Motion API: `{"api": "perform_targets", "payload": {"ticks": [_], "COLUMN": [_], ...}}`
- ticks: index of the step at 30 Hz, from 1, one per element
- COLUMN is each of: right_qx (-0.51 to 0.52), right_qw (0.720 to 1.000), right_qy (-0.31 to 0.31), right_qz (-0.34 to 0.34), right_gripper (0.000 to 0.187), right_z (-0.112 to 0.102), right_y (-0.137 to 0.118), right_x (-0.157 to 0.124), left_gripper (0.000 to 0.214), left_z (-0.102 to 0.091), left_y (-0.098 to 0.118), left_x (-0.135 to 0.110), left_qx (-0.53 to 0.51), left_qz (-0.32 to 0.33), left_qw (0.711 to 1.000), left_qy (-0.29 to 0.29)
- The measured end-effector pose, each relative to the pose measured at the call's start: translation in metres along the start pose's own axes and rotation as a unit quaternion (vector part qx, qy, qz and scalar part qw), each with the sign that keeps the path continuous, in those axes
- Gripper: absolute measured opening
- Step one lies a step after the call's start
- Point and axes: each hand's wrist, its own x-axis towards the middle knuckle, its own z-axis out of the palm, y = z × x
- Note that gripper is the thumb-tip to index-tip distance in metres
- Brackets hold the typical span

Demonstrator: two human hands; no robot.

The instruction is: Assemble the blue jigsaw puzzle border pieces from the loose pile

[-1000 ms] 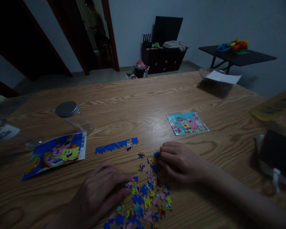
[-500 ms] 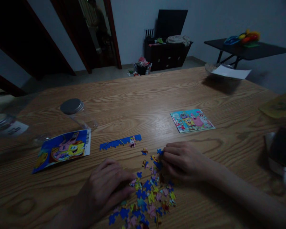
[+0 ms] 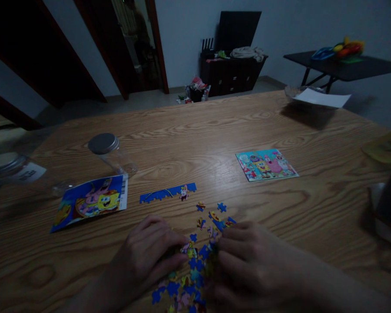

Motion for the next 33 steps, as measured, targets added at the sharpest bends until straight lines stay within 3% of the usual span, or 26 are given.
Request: {"api": "perform_targets", "payload": {"ticks": [7, 19, 24, 27, 33], "right_qx": [-0.070, 0.009, 0.058, 0.104, 0.158], "right_qw": [0.994, 0.994, 0.987, 0.983, 0.973], "right_qy": [-0.076, -0.074, -0.115, -0.099, -0.051], "right_qz": [0.038, 0.083, 0.100, 0.117, 0.161], "right_gripper": [0.016, 0.016, 0.007, 0.002, 0.014], "right_z": [0.007, 0.002, 0.001, -0.002, -0.010], "right_y": [-0.034, -0.041, -0.036, -0.033, -0.027], "right_x": [0.004, 0.003, 0.007, 0.007, 0.004], "left_gripper": [0.012, 0.015, 0.016, 0.016, 0.016], "left_z": [-0.002, 0.004, 0.004, 0.003, -0.002], "left_y": [0.002, 0.001, 0.001, 0.002, 0.005], "left_x": [0.002, 0.001, 0.000, 0.002, 0.008], "left_qx": [0.003, -0.009, -0.011, -0.004, -0.004], "left_qz": [0.000, 0.017, 0.023, 0.029, 0.047], "left_qw": [1.000, 1.000, 0.999, 0.999, 0.998], "left_qy": [-0.007, 0.025, 0.028, 0.030, 0.032]}}
